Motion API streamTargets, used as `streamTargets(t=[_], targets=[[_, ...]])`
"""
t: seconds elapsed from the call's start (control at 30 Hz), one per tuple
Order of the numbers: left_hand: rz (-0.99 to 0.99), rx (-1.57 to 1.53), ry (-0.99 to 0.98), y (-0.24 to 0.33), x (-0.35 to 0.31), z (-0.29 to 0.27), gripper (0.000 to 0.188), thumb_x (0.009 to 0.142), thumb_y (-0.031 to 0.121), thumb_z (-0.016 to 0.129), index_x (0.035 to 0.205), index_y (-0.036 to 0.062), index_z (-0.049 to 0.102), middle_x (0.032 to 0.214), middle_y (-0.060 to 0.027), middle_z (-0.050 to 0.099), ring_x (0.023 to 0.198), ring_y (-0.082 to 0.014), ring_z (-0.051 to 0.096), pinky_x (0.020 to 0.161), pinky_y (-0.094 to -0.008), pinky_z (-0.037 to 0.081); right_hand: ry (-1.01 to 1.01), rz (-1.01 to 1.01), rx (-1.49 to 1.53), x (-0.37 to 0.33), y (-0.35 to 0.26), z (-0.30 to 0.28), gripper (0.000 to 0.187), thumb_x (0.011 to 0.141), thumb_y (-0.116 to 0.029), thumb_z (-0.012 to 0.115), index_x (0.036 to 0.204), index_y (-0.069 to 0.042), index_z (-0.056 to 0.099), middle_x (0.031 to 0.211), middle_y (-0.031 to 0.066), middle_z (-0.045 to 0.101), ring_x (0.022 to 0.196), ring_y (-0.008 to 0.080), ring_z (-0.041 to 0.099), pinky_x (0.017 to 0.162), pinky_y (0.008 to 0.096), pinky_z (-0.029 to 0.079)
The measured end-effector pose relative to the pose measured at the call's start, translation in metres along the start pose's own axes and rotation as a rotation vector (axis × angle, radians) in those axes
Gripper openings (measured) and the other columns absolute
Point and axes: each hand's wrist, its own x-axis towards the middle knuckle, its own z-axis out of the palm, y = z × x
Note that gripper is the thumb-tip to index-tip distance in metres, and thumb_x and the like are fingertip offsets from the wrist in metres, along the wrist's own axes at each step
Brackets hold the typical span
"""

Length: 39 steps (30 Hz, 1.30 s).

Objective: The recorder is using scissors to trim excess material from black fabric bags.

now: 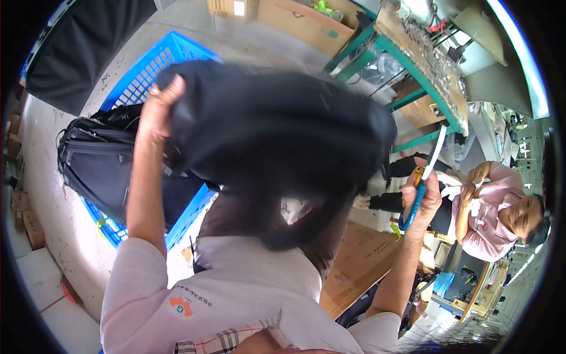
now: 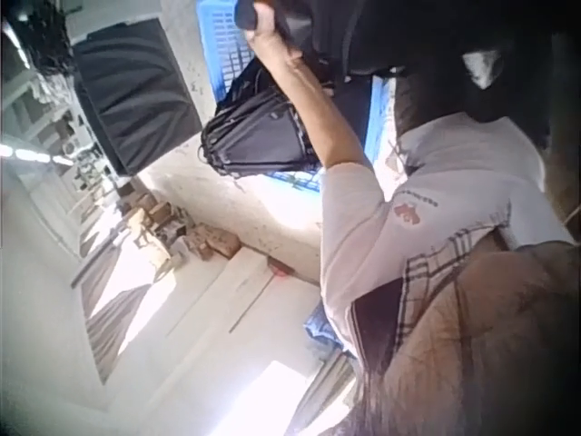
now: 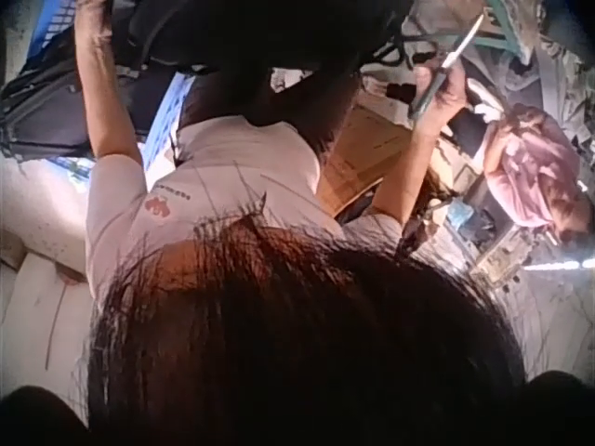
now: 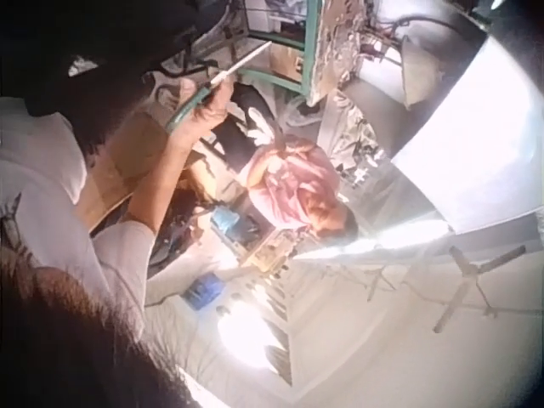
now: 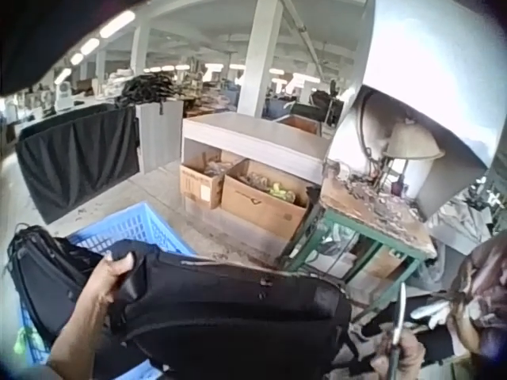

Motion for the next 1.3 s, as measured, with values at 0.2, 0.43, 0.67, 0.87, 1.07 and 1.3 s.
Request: streamTargets(t=[0.2,0.43,0.67,0.87,1.07,1.3], targets=[[-0.264,-0.481,0.084,-0.031,0.016,-0.137,0.033,0.084,0.025,0.06,0.106,0.0003,0.057,0.098,-0.0147,0.063,0.085,-0.0251,0.064,0.078,-0.0364,0.053,-0.156,0.338,0.044,-0.083,0.042,0.027,0.036,0.081,-0.012,0.061,0.114,-0.001,0.051,0.071,-0.0027,0.048,0.056,0.0028,0.045,0.046,0.0155,0.034],[-0.332,-0.397,0.617,-0.081,-0.008,-0.157,0.032,0.085,0.032,0.058,0.101,0.0038,0.061,0.1,-0.0117,0.064,0.092,-0.0257,0.061,0.088,-0.0431,0.046,-0.408,0.663,0.252,-0.122,0.032,0.07,0.038,0.08,-0.013,0.061,0.116,-0.003,0.052,0.067,-0.0029,0.049,0.053,0.0016,0.043,0.047,0.0141,0.036],[-0.34,-0.5,0.711,-0.073,-0.006,-0.129,0.029,0.088,0.031,0.054,0.094,0.0041,0.063,0.097,-0.0105,0.065,0.089,-0.0265,0.062,0.085,-0.0449,0.047,-0.36,0.711,0.459,-0.125,0.034,0.086,0.037,0.085,-0.021,0.06,0.115,-0.002,0.05,0.067,-0.0002,0.052,0.052,0.003,0.044,0.046,0.0156,0.037],[-0.396,-0.49,0.54,-0.051,-0.013,-0.071,0.03,0.089,0.032,0.052,0.095,0.0043,0.063,0.097,-0.01,0.065,0.089,-0.0264,0.062,0.086,-0.0451,0.046,-0.286,0.711,0.529,-0.122,0.02,0.103,0.038,0.084,-0.024,0.062,0.114,-0.004,0.052,0.066,-0.0007,0.054,0.05,0.0026,0.045,0.046,0.0153,0.036],[-0.337,-0.605,0.368,-0.039,-0.037,0.018,0.027,0.091,0.028,0.05,0.103,0.0054,0.059,0.103,-0.0103,0.063,0.092,-0.0257,0.061,0.089,-0.044,0.045,-0.313,0.694,0.64,-0.128,0.017,0.114,0.05,0.089,-0.039,0.051,0.118,0.001,0.045,0.074,0.009,0.059,0.059,0.0131,0.054,0.054,0.0233,0.045],[-0.45,-0.604,0.136,-0.03,-0.091,0.106,0.028,0.089,0.022,0.053,0.11,0.0046,0.055,0.107,-0.0098,0.062,0.098,-0.024,0.059,0.09,-0.0414,0.045,-0.169,0.841,0.893,-0.16,0.039,0.125,0.053,0.089,-0.043,0.048,0.12,-0.001,0.045,0.1,0.016,0.061,0.089,0.0215,0.061,0.071,0.0311,0.05]])
